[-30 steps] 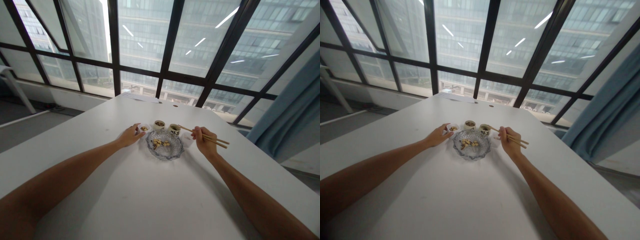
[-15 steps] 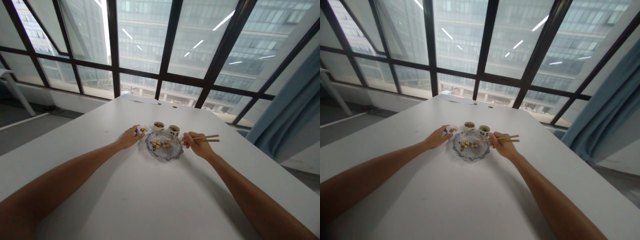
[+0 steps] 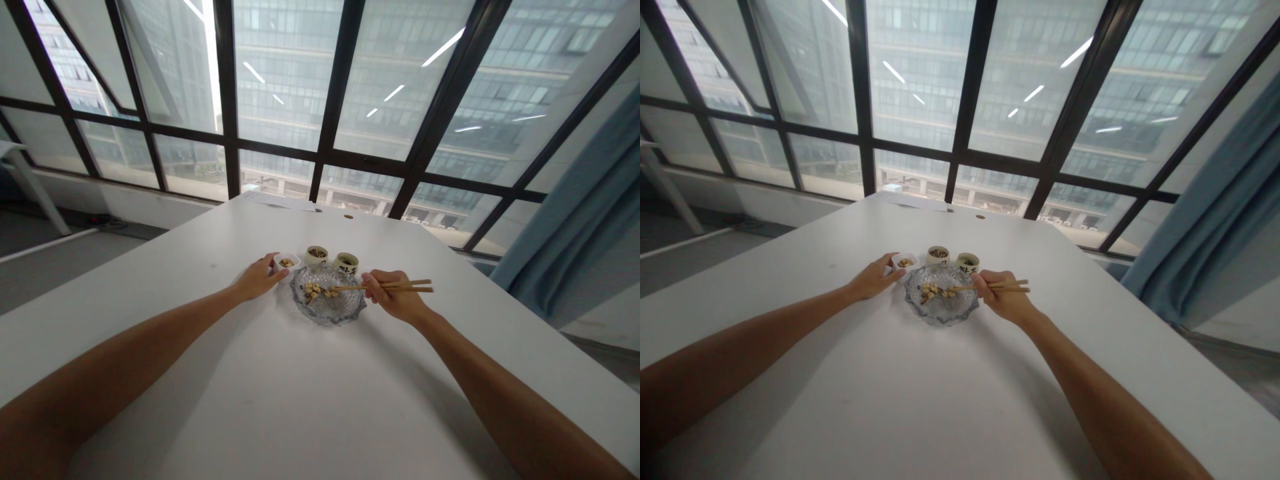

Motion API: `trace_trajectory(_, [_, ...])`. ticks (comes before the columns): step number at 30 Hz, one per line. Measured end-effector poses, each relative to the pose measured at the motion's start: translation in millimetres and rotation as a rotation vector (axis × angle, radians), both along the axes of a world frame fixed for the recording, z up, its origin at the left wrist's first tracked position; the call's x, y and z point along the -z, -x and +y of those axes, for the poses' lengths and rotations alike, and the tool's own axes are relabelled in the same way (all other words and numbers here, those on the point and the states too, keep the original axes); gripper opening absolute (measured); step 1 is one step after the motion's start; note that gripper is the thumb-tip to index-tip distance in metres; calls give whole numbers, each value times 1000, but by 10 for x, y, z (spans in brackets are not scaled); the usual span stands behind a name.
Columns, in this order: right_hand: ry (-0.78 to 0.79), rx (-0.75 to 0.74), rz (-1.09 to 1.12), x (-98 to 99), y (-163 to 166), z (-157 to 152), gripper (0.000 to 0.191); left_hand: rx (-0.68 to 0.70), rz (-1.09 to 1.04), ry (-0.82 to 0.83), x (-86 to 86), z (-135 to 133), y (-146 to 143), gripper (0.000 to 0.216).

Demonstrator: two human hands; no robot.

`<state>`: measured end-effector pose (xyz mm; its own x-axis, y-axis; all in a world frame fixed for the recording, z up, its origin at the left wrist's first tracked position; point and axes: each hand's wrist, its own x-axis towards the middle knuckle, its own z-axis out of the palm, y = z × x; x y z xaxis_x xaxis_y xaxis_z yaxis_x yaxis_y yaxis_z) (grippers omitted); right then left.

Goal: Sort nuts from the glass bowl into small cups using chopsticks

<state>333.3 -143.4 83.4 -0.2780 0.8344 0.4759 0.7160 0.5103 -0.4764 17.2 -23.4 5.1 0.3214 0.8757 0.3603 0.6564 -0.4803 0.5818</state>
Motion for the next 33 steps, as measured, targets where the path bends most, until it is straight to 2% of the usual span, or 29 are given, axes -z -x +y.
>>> trace_trajectory(5, [55, 33, 114, 69, -33, 47, 59, 9, 8, -8, 0, 0, 9, 71])
trace_trajectory(10, [41, 189, 588, 101, -86, 190, 60, -8, 19, -8, 1, 5, 14, 72])
trace_trajectory(12, [47, 196, 714, 91, -114, 242, 59, -12, 15, -18, 2, 6, 14, 72])
trace_trajectory(20, [91, 143, 824, 111, -150, 297, 57, -1, -21, -8, 28, 17, 18, 70])
trace_trajectory(24, [27, 187, 780, -20, -221, 251, 60, -31, -16, 9, -2, 30, 24, 76])
trace_trajectory(27, [-87, 318, 584, -218, -427, 175, 63, -44, 4, -146, -146, -41, -98, 75])
trace_trajectory(30, [-125, 390, 372, -402, -678, 93, 67, 76, 90, -317, -375, -180, -452, 69])
trace_trajectory(33, [-130, 396, 269, -506, -828, 37, 69, 266, 219, -329, -569, -270, -1013, 62])
